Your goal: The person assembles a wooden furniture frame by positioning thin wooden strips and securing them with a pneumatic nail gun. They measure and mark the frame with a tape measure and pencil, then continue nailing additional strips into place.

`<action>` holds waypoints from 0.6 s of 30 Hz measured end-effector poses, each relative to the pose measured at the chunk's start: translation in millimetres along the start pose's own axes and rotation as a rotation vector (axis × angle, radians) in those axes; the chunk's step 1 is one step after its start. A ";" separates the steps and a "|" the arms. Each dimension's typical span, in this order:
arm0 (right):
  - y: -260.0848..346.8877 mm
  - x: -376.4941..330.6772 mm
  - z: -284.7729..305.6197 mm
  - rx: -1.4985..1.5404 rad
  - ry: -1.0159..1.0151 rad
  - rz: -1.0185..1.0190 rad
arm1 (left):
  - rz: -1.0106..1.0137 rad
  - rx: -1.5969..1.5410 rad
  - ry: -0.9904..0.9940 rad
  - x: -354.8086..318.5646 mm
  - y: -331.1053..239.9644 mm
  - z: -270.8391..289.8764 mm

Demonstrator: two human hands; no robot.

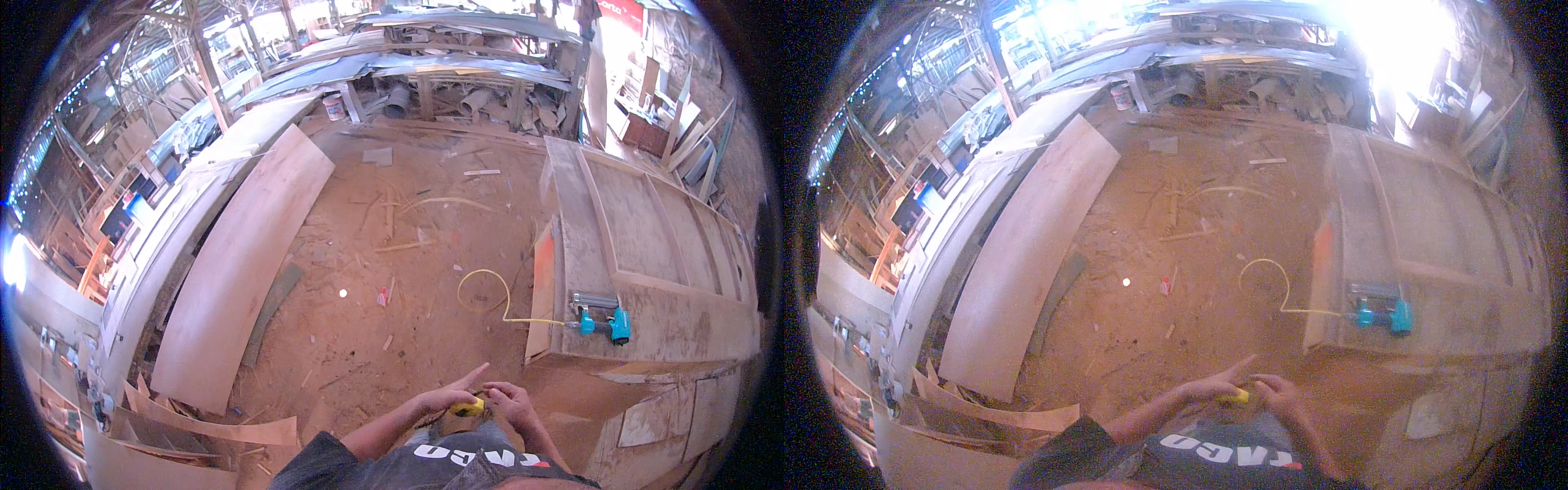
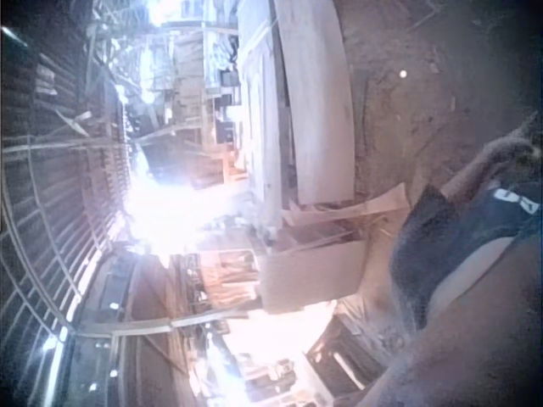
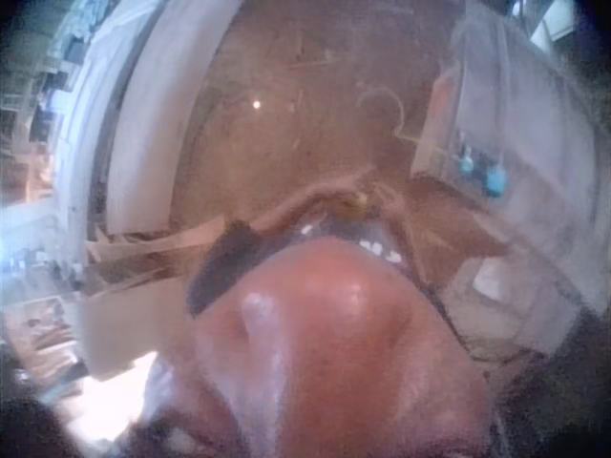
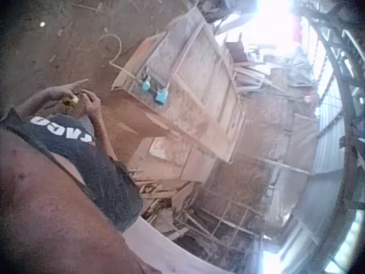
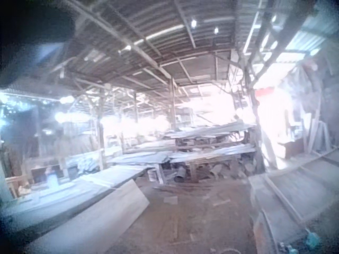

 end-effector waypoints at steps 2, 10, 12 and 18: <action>-3.2 2.6 -20.1 0.116 0.062 0.036 | 0.046 0.014 0.059 3.8 1.5 -11.4; 15.4 -1.7 -34.2 -0.220 0.027 -0.094 | 0.147 0.147 0.042 -5.1 14.6 -18.6; 30.4 -6.7 -34.0 -0.268 -0.023 -0.065 | 0.026 0.235 -0.004 -5.6 -3.8 -23.3; 18.6 -11.4 -1.2 -0.139 -0.280 0.064 | 0.060 0.263 -0.119 -19.4 36.9 11.0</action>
Point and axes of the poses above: each hand's wrist, its own x-axis towards the middle knuckle, its own z-axis out of the back of the hand, y = z × x, the point moved 8 cm from there along x, towards the middle knuckle, and after that the axes turned 14 degrees about y, right-handed, at the moved point
